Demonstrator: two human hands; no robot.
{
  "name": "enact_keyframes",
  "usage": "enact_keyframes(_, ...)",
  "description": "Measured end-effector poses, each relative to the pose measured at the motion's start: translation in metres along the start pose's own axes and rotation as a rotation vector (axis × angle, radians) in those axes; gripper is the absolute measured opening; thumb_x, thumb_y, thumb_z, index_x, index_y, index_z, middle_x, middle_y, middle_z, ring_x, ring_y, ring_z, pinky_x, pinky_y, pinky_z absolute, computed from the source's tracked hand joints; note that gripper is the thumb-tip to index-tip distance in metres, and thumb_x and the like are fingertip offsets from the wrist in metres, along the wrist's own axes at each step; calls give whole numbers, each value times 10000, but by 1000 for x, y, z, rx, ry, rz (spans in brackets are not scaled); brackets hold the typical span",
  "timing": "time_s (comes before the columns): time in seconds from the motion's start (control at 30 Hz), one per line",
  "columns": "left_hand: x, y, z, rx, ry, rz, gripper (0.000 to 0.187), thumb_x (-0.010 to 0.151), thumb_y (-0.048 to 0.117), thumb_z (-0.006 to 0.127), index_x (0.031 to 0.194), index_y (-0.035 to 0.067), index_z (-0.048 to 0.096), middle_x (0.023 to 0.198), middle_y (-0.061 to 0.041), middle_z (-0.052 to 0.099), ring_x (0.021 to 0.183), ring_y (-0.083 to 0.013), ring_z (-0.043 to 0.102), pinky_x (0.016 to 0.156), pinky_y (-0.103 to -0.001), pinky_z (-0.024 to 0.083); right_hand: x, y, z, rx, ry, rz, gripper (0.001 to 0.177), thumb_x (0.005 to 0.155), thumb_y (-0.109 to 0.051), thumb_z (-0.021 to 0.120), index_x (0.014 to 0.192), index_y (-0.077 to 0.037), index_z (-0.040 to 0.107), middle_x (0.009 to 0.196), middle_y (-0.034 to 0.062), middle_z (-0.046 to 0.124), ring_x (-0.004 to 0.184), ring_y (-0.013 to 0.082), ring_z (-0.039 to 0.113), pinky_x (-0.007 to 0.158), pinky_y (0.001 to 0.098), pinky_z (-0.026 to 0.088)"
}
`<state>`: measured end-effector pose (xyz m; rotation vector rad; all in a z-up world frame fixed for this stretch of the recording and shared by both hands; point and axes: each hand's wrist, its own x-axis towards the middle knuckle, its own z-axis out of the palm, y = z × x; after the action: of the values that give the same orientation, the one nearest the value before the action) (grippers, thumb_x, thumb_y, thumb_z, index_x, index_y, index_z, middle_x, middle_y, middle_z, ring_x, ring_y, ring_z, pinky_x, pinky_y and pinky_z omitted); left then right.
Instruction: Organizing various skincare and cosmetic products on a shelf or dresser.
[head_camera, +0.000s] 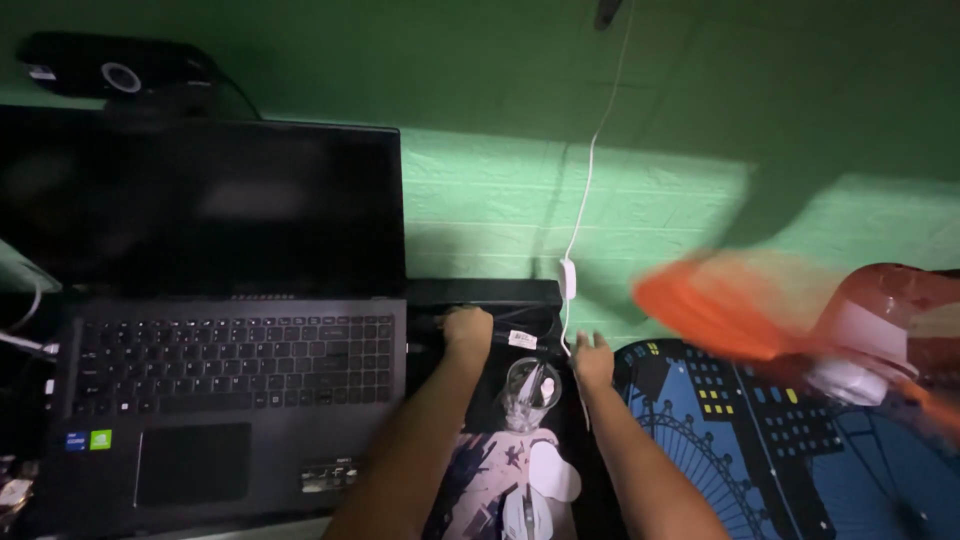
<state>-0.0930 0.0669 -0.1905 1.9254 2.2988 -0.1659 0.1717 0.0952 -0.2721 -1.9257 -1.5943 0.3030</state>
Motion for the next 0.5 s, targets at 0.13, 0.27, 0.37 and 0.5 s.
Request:
enact_keyframes(0.13,28,-1,33,-79,7,-4,307,1025,173,521,1214,146,761,1297,-97,700,1209,-376,655,949,-656,510,32,61,65,445,-166,214,558,948,-284,547,1424,3,599,1317,262,694,1198,370,669,1005,410,508)
enact_keyframes(0.27,12,-1,14,-109,24,-48,298,1024,176,530,1182,181,783,1237,-63,743,1169,-314,701,971,-636,498,12,13,28,428,-343,19,490,1004,-205,544,1441,16,551,1355,218,660,1224,293,639,1053,344,463)
enact_keyframes(0.37,-7,1,-7,-79,-40,-52,298,1013,182,531,1210,191,754,1270,-69,707,1204,-322,659,1033,-690,424,0,10,8,734,-404,139,520,1034,-227,494,1484,32,474,1400,220,645,1277,314,617,1090,350,452)
enact_keyframes(0.5,-37,2,-36,-86,-9,-36,292,1010,182,529,1190,181,759,1269,-96,703,1215,-341,643,1012,-619,445,-25,-2,-30,765,-409,98,562,1034,-272,481,1505,34,462,1487,168,551,1377,263,521,1150,347,364)
